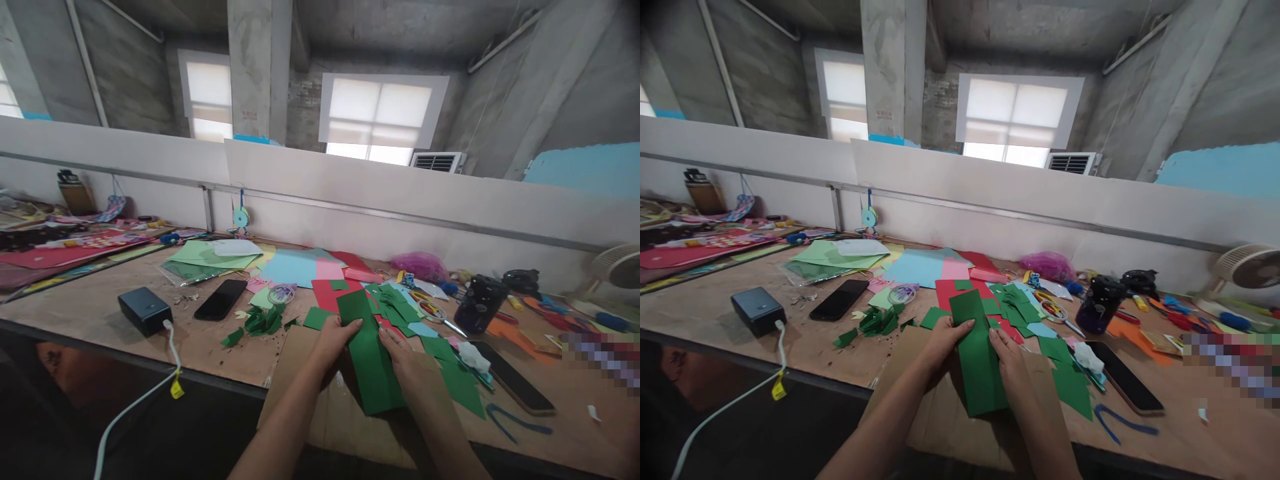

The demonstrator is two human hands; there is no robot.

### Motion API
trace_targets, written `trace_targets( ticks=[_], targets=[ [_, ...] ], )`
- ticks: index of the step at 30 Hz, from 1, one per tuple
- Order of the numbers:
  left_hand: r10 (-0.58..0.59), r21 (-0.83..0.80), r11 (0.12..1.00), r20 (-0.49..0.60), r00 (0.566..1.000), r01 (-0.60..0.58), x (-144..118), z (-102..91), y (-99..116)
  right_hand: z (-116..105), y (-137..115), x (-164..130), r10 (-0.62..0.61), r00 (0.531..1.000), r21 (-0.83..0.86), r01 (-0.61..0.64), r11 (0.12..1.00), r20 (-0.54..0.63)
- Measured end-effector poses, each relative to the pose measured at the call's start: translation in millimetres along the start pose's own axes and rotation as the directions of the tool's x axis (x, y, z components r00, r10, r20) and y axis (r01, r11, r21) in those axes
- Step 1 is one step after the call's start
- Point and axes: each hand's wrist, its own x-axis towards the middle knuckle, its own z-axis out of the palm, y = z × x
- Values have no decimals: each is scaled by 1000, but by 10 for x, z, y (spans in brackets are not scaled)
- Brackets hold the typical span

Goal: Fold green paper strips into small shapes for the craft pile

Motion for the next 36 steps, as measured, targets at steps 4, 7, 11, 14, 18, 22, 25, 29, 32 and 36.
trace_targets(
  ticks=[4, 7, 11, 14, 18, 22, 25, 29, 32, 36],
  targets=[
    [-12, 15, 1000, -11, 1000, 13, -6, 11, 32, -41, -49, 22, 10, 1000, 62, -8, 998, -26],
    [-4, -24, 1000, -5, 1000, 4, -22, 23, 51, -61, -79, 25, 21, 999, 73, -18, 997, -40],
    [-16, -12, 1000, 7, 1000, 16, -40, 38, 66, -59, -78, 16, 17, 999, 51, -16, 999, -31],
    [-22, 6, 1000, 8, 1000, 22, -49, 56, 91, -32, -49, 16, 23, 1000, 17, -23, 1000, -18],
    [-29, 19, 999, -11, 1000, 30, -52, 68, 111, -12, -26, 21, 23, 999, 10, -23, 1000, -28],
    [-45, 44, 998, 10, 999, 44, -47, 53, 95, -28, -40, 7, 35, 999, 24, -35, 999, -22],
    [-52, 78, 996, 12, 999, 50, -46, 41, 83, -23, -40, -3, 16, 999, 22, -15, 1000, -36],
    [-36, 120, 992, 2, 999, 36, -37, 22, 61, -13, -33, 6, 23, 998, 39, -21, 999, -52],
    [-37, 173, 984, 6, 999, 35, -17, 0, 35, -34, -53, 17, 47, 997, 56, -44, 997, -53],
    [-53, 218, 975, 6, 999, 51, -1, -12, 18, -53, -110, 58, 39, 997, 58, -36, 998, -61]
  ],
)
